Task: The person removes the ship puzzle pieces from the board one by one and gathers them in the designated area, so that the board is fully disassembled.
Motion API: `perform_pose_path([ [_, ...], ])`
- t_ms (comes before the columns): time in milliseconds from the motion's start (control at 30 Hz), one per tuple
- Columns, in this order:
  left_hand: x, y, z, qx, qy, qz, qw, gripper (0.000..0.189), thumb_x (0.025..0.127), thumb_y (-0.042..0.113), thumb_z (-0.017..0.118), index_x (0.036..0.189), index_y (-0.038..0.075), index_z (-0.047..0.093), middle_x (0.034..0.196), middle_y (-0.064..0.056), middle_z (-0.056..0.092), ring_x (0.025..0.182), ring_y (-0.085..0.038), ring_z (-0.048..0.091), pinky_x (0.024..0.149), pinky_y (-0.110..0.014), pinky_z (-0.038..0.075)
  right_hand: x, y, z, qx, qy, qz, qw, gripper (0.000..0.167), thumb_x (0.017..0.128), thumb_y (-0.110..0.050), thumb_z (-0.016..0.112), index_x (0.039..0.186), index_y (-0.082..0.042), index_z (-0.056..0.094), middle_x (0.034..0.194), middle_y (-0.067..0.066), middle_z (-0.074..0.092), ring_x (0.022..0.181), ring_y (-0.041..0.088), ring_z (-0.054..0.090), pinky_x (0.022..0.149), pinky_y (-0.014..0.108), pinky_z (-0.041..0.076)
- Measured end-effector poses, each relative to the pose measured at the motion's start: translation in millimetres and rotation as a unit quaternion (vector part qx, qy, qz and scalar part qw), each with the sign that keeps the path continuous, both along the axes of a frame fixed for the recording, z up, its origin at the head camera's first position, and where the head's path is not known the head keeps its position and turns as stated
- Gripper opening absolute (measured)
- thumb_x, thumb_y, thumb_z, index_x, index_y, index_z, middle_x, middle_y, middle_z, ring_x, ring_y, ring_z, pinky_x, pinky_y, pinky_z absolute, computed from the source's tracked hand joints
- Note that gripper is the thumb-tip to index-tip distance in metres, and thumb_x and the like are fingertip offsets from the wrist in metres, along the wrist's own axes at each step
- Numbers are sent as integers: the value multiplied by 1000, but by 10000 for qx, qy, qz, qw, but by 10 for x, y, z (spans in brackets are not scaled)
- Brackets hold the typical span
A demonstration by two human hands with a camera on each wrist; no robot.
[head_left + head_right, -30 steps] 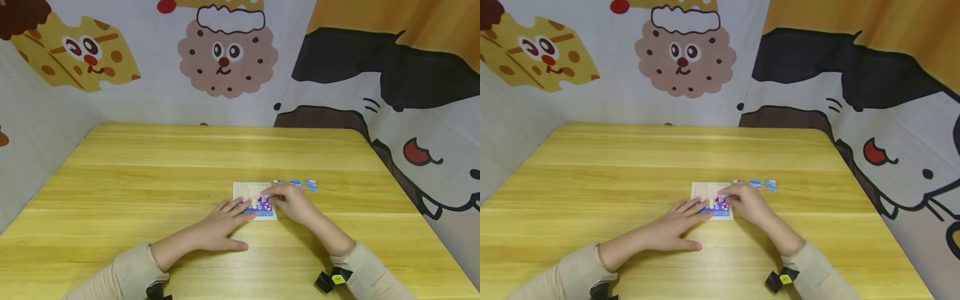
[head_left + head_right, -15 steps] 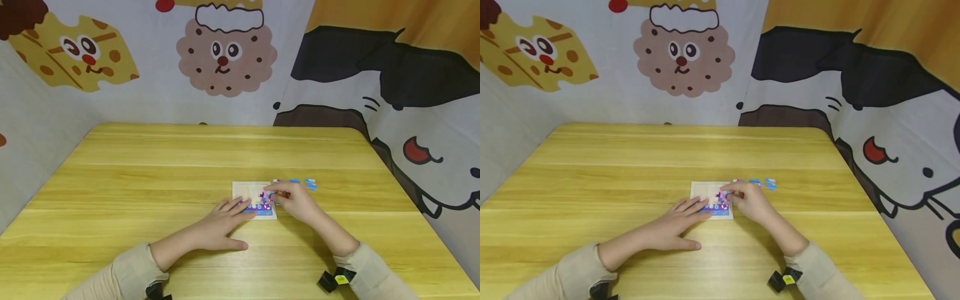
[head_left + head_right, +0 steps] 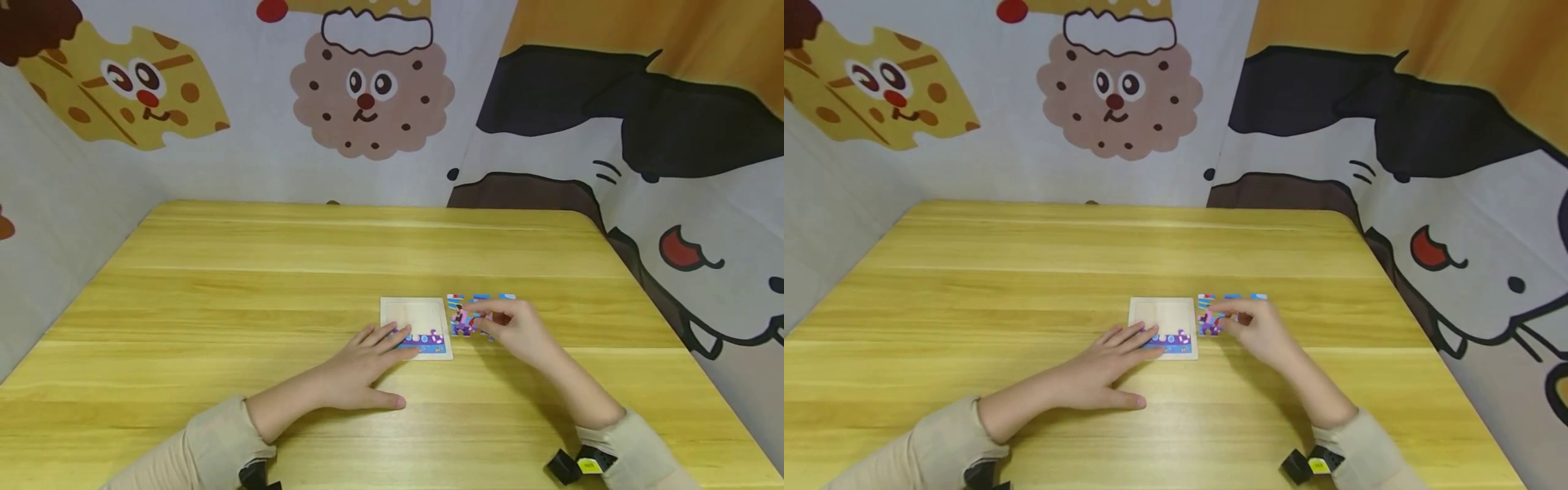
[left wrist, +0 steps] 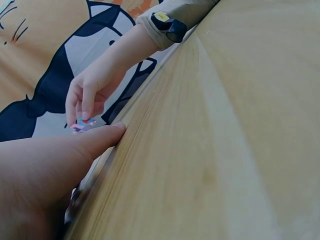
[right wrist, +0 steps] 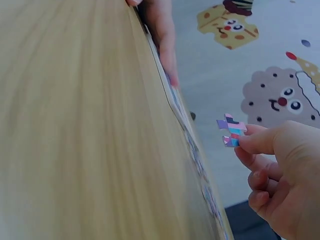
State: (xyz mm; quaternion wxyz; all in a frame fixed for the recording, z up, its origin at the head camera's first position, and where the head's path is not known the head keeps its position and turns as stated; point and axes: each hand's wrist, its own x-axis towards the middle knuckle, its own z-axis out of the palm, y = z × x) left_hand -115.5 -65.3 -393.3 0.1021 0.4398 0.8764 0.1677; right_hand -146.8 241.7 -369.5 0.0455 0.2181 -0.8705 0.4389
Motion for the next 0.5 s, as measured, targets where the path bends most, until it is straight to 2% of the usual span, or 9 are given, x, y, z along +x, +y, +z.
perform_pose_path([
  [200, 0, -1, -1, 19, 40, 24, 10000, 78, 90, 61, 51, 152, 20, 28, 159, -7, 5, 144, -26, -2, 112, -52, -1, 24, 218, 9, 34, -223, -360, 9991, 23, 85, -1, 71, 105, -10, 75, 59, -1, 40, 50, 9, 32, 43, 25, 29],
  [500, -3, -3, -2, 15, 33, 44, 10000, 79, 90, 62, 51, 153, 21, 27, 159, -6, 5, 145, -26, -2, 112, -52, -2, -19, 499, -23, 124, -412, -552, 9975, 18, 89, -6, 67, 106, -8, 73, 64, 2, 49, 51, 10, 36, 45, 26, 33],
])
